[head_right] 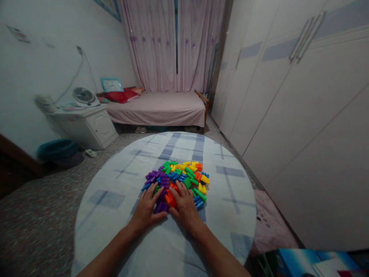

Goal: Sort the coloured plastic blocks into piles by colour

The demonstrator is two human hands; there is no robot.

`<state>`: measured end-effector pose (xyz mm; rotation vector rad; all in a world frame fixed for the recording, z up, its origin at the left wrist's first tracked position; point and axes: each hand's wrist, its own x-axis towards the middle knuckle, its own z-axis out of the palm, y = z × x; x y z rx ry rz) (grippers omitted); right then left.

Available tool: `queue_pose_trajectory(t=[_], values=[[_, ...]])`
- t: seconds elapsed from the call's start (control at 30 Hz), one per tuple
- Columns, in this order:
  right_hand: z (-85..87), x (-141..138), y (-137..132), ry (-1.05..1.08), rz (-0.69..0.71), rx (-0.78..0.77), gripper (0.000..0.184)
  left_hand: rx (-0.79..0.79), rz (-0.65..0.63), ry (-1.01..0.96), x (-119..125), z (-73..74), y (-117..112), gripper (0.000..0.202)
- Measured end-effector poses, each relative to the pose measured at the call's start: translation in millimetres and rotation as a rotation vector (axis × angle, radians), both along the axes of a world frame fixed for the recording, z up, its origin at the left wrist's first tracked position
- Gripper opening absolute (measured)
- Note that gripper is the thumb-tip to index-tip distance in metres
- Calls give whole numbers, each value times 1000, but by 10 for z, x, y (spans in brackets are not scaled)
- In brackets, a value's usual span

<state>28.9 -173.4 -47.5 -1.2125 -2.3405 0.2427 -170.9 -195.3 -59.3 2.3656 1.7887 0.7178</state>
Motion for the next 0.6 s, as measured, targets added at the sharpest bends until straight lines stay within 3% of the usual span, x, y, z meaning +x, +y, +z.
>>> queue_pose_trajectory(t=[0.1, 0.2, 0.33, 0.4, 0.5, 0.6], values=[[6, -89, 121, 47, -41, 56, 61, 77, 57, -8, 86, -7, 140, 70], [61, -128, 188, 92, -85, 101, 56, 124, 78, -33, 122, 34, 207, 67], [138, 23, 203, 178, -188, 188, 51, 218, 129, -140, -28, 86, 214, 59], [127, 176, 222, 228, -342, 215, 49, 239, 263, -199, -166, 82, 243, 51], [23, 394, 307, 299, -671, 143, 50, 131, 435, -217, -343, 33, 341, 45], [-125, 462, 420, 372, -787, 39, 54, -11, 399, -244, -390, -34, 469, 37]])
